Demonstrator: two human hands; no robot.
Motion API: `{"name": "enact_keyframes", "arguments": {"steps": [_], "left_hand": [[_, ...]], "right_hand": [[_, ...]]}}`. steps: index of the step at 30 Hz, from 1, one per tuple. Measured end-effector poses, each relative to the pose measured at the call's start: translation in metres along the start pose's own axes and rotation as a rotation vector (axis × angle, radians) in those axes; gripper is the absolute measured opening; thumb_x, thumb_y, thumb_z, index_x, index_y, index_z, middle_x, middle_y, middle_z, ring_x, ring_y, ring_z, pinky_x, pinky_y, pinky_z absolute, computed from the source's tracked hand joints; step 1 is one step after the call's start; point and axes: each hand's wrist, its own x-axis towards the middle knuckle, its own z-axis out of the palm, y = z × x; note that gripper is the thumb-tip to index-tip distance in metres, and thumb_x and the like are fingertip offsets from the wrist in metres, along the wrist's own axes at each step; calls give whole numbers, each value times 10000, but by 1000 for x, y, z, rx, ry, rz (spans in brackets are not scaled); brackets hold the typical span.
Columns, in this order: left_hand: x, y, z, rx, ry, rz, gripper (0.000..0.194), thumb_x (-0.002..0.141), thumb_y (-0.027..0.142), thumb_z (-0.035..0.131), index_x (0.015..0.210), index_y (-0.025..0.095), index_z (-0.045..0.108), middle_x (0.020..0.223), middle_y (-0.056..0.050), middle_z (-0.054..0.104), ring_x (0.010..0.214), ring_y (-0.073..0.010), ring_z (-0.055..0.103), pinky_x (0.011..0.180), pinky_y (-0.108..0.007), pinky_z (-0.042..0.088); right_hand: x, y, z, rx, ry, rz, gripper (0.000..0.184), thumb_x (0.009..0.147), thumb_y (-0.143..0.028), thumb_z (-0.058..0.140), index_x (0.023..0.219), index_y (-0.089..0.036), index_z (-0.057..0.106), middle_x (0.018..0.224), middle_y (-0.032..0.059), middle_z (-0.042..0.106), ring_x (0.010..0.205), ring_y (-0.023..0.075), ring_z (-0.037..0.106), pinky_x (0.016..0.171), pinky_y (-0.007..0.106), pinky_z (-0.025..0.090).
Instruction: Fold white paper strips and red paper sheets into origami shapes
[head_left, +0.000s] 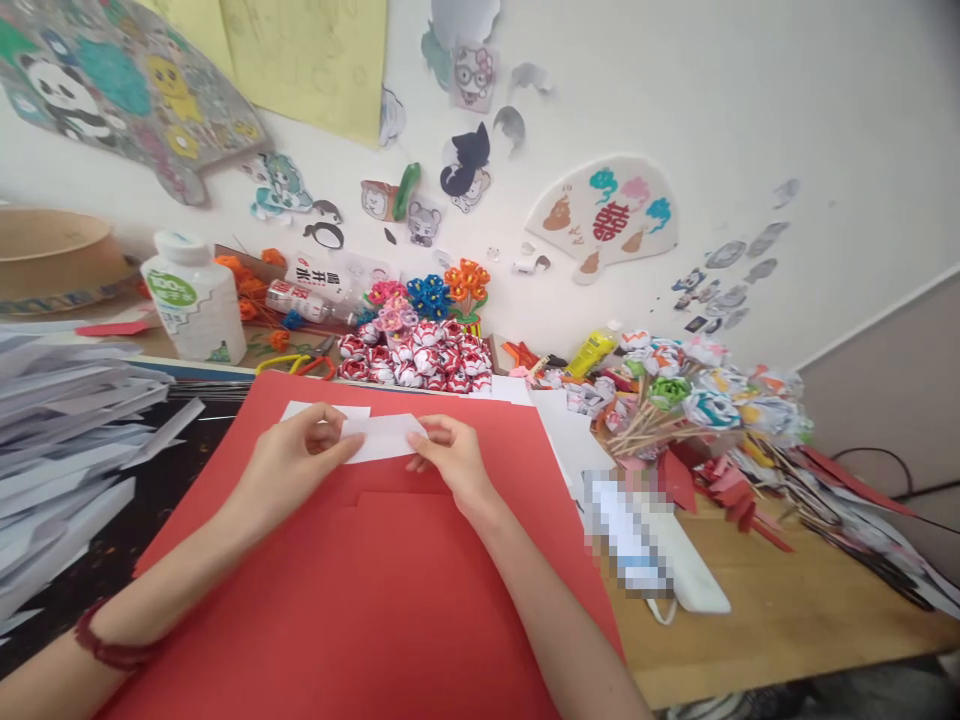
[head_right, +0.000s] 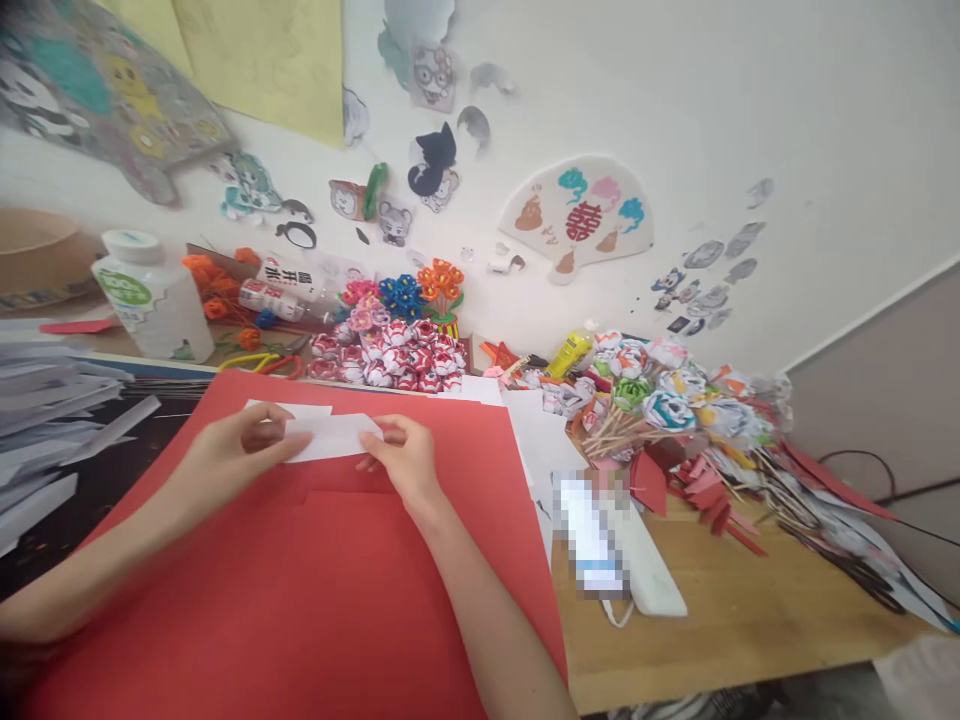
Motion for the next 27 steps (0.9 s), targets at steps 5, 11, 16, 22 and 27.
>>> {"name": "enact_keyframes", "arguments": {"steps": [5, 11, 16, 22, 27], "left_hand": [[2, 4, -3, 91, -252, 105, 439, 733, 604, 636, 998, 255, 655, 980, -23, 714, 837, -213, 648, 684, -265, 473], [0, 4, 7, 58, -200, 96, 442, 805, 646, 560, 963, 252, 684, 958, -27, 729, 775, -202, 636, 641, -267, 464], [-3, 1, 12, -87, -150, 70, 395, 784, 615, 618, 879, 235, 670, 872, -29, 729, 805, -223, 663, 696, -276, 507], [-2, -4, 15, -97, -191, 23, 463, 729, 629, 670, 945, 220, 660, 889, -42, 731, 816, -235, 683, 714, -284, 539], [-3, -2, 16, -45, -253, -4, 462, 757, 657, 623, 920, 228, 679, 858, -31, 736, 757, -220, 677, 599, -239, 484]], "right_hand": [[-1, 0, -3, -135, 21, -143, 268, 739, -419, 767, 859, -179, 766, 880, 69, 749, 810, 205, 683, 744, 308, 535], [-12, -6, 5, -226, -186, -185, 466, 766, -441, 760, 1190, -257, 702, 813, 2, 721, 713, 149, 637, 700, 268, 505], [-13, -10, 8, -139, -148, -95, 545, 710, -492, 789, 1191, -257, 689, 865, 15, 734, 820, 174, 684, 805, 291, 522], [-13, -8, 8, -119, -138, -95, 365, 706, -510, 784, 918, -214, 758, 881, 48, 751, 831, 195, 703, 765, 287, 536], [-11, -7, 8, -108, -54, -136, 297, 712, -414, 800, 922, -209, 755, 801, 31, 742, 746, 174, 691, 734, 280, 534]]}}
